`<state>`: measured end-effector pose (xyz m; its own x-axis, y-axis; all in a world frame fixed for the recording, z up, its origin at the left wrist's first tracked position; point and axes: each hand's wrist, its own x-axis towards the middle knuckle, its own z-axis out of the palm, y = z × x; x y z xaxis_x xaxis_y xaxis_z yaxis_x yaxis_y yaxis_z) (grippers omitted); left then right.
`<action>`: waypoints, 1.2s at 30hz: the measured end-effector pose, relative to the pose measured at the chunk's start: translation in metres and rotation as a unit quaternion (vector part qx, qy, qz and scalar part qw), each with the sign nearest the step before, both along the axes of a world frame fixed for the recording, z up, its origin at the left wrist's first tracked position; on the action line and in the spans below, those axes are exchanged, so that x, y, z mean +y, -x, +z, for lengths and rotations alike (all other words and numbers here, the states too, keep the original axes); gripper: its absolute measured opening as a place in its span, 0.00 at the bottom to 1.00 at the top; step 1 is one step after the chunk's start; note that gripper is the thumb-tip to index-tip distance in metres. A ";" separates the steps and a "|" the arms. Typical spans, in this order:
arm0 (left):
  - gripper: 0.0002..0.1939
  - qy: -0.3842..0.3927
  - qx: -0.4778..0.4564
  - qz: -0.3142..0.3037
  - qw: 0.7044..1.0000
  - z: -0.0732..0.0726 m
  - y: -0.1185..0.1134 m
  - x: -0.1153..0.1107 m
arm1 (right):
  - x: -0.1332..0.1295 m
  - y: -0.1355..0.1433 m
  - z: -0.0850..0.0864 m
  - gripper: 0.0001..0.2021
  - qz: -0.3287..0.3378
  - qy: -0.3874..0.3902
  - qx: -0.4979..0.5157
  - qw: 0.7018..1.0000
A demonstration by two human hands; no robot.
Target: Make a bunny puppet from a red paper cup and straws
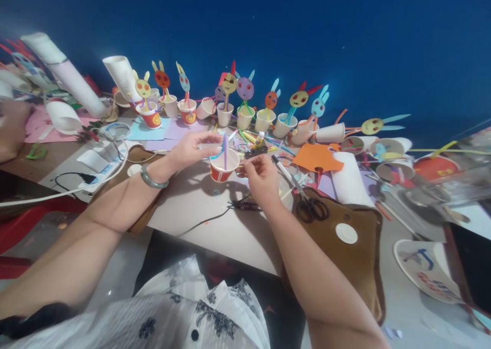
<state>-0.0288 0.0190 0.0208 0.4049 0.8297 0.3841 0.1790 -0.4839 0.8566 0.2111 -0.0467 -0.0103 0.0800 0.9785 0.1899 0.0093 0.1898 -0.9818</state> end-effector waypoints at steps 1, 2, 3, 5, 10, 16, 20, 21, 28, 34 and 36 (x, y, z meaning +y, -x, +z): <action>0.31 -0.027 0.030 0.003 0.999 0.000 -0.001 -0.003 | -0.001 0.000 -0.001 0.24 0.006 -0.008 -0.010 1.000; 0.28 -0.056 0.061 0.009 0.997 0.001 -0.002 -0.005 | -0.002 0.001 -0.001 0.24 0.009 -0.017 -0.018 1.000; 0.25 -0.087 0.094 0.018 0.992 0.001 -0.002 -0.007 | -0.002 0.001 -0.002 0.24 0.011 -0.024 -0.024 0.999; 0.19 -0.142 0.154 0.035 0.977 0.003 -0.001 -0.010 | -0.003 0.001 -0.005 0.25 0.013 -0.036 -0.029 0.999; 0.18 -0.160 0.174 0.024 0.971 0.000 -0.002 -0.011 | -0.002 0.003 -0.013 0.25 0.010 -0.051 -0.052 0.997; 0.24 -0.141 0.122 0.012 0.982 -0.012 -0.010 -0.007 | -0.001 0.005 -0.018 0.23 0.010 -0.054 -0.071 0.996; 0.27 -0.139 0.117 0.024 0.983 -0.020 -0.014 -0.003 | 0.000 0.005 -0.019 0.22 0.007 -0.056 -0.069 0.996; 0.28 -0.140 0.113 0.023 0.983 -0.022 -0.015 -0.002 | 0.000 0.005 -0.019 0.21 0.010 -0.057 -0.068 0.996; 0.28 -0.144 0.129 0.010 0.981 -0.026 -0.018 0.001 | 0.001 0.002 -0.017 0.20 0.057 -0.054 -0.075 0.994; 0.25 -0.161 0.150 0.025 0.975 -0.027 -0.018 0.003 | 0.005 0.003 -0.024 0.34 0.133 -0.016 -0.051 0.990; 0.24 -0.168 0.161 0.030 0.972 -0.027 -0.019 0.004 | 0.007 0.006 -0.028 0.35 0.144 -0.015 -0.050 0.988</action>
<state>-0.0097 0.0233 -0.0063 0.5035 0.7051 0.4993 0.4476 -0.7072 0.5473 0.2051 -0.0393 -0.0379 -0.2211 0.9517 0.2129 0.0479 0.2286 -0.9723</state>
